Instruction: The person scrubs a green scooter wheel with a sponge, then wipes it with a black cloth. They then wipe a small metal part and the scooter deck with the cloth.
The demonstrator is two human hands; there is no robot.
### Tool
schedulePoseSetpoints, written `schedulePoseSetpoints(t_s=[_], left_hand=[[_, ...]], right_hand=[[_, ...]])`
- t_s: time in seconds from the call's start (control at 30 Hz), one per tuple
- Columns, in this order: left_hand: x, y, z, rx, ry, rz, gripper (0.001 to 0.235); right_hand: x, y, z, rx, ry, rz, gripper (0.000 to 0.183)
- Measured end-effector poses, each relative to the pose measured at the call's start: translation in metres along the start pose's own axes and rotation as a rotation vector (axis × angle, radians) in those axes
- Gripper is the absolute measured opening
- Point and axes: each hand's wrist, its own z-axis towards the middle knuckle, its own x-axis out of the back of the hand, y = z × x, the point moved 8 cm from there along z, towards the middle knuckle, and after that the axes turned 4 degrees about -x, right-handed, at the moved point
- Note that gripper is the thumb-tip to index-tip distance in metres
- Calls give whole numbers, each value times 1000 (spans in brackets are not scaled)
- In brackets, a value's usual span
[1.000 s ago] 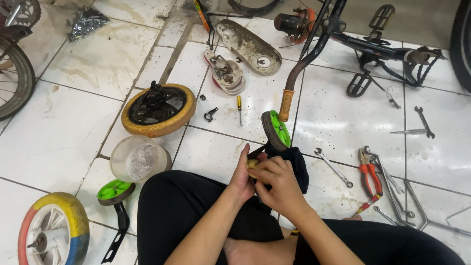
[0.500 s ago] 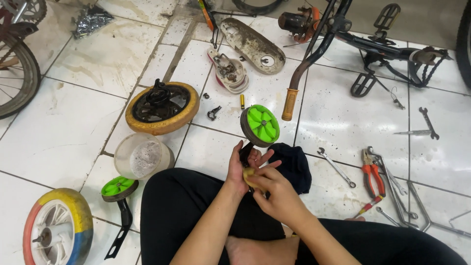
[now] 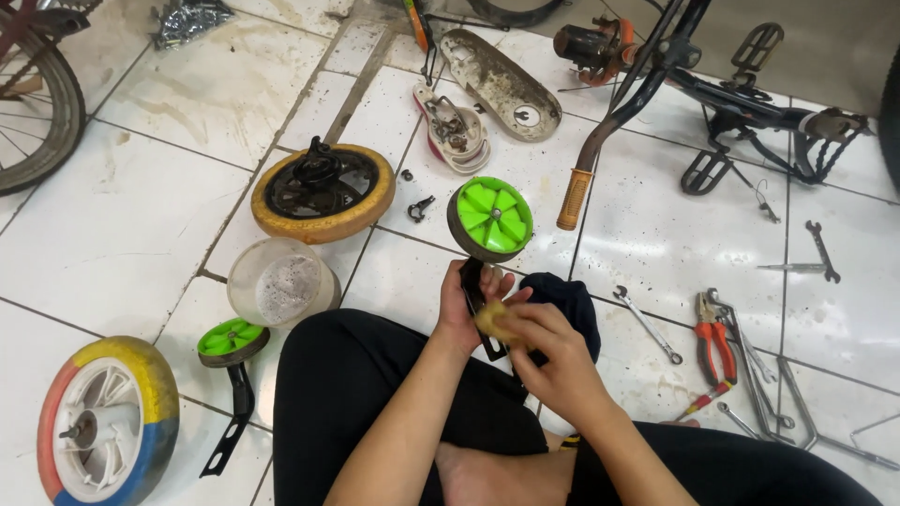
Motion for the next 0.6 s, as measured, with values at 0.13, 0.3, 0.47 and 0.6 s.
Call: schedulePoseSetpoints(t_s=[0.13, 0.3, 0.47, 0.6], left_hand=[[3, 7, -1, -32, 55, -25, 43], [-10, 8, -1, -37, -14, -105, 38], [-7, 20, -3, -94, 97, -120, 38], [2, 27, -3, -115, 194, -124, 36]], right_hand=[[-16, 15, -6, -76, -79, -61, 32], [-1, 11, -2, -39, 22, 35, 30], [-17, 24, -6, -115, -76, 55, 25], [-15, 100, -29, -645, 12, 605, 31]])
